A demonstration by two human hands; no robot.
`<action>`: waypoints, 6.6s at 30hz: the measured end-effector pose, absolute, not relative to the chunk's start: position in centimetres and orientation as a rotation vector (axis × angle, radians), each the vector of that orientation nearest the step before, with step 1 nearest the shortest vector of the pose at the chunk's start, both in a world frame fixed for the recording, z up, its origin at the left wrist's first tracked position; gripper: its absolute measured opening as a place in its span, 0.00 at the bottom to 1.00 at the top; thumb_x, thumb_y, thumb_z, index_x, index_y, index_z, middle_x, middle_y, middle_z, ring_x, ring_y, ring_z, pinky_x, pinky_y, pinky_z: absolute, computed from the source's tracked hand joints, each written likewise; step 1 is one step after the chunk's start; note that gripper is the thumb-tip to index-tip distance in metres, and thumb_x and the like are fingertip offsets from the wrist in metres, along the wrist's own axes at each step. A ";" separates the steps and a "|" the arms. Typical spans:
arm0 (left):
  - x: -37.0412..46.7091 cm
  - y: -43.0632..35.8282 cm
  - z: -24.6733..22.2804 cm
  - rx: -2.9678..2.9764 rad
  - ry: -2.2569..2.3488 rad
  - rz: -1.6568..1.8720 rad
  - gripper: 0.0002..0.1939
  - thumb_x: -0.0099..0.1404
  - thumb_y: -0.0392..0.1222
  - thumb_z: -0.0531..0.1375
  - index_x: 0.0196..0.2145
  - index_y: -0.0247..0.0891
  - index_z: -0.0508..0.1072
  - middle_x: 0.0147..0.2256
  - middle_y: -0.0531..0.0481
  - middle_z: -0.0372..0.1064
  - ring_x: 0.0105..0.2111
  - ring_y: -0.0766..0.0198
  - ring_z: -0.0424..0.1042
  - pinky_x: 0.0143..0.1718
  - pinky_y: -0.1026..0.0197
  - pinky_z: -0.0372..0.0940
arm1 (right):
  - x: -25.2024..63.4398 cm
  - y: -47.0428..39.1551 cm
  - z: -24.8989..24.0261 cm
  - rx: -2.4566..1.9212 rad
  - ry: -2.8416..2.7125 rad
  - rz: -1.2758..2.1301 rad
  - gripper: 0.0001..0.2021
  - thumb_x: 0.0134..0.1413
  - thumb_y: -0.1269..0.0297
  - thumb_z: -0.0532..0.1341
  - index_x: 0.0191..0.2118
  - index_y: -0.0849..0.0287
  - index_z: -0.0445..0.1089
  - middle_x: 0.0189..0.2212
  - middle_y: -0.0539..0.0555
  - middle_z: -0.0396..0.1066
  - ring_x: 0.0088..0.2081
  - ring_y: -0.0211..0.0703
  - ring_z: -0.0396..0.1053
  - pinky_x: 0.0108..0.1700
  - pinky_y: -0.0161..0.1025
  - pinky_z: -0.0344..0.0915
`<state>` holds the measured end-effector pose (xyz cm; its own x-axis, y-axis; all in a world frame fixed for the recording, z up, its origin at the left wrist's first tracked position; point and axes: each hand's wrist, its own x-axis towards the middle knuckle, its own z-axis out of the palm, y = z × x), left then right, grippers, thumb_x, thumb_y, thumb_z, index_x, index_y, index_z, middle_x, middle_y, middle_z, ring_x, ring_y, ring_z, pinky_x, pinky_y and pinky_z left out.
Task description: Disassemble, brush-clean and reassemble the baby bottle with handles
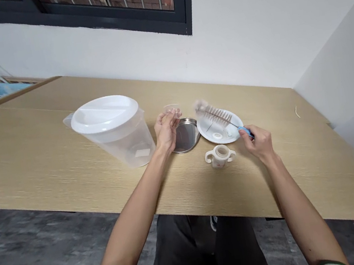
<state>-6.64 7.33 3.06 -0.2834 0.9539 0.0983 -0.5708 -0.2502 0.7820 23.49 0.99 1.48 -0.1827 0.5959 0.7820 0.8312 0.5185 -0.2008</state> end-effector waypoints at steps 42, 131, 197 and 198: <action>-8.4 8.1 -0.8 2.144 1.762 0.907 0.12 0.63 0.42 0.62 0.43 0.41 0.81 0.51 0.36 0.64 0.57 0.33 0.59 0.61 0.30 0.47 | 24.6 1.9 2.5 -1.387 -1.404 -0.273 0.27 0.69 0.40 0.49 0.36 0.60 0.70 0.25 0.50 0.64 0.26 0.37 0.63 0.32 0.39 0.60; -7.4 7.2 1.7 1.194 0.863 1.429 0.39 0.45 0.51 0.79 0.52 0.34 0.74 0.56 0.35 0.73 0.58 0.46 0.72 0.64 0.46 0.64 | 22.5 1.3 1.7 -1.284 -1.651 0.303 0.19 0.64 0.48 0.58 0.44 0.59 0.75 0.32 0.53 0.76 0.29 0.41 0.67 0.33 0.37 0.62; -7.5 6.3 1.8 1.548 1.152 1.645 0.32 0.48 0.46 0.77 0.48 0.40 0.71 0.50 0.42 0.74 0.45 0.55 0.75 0.49 0.52 0.70 | 22.1 1.2 0.8 -1.412 -1.879 -0.206 0.20 0.70 0.49 0.53 0.39 0.57 0.77 0.32 0.57 0.79 0.32 0.46 0.74 0.32 0.39 0.60; -7.5 6.3 1.9 1.558 1.158 1.622 0.32 0.49 0.47 0.76 0.50 0.40 0.72 0.51 0.42 0.73 0.46 0.55 0.75 0.49 0.53 0.70 | 22.2 1.2 0.9 -1.414 -1.851 -0.212 0.20 0.69 0.49 0.54 0.39 0.57 0.77 0.32 0.57 0.79 0.32 0.46 0.74 0.33 0.39 0.60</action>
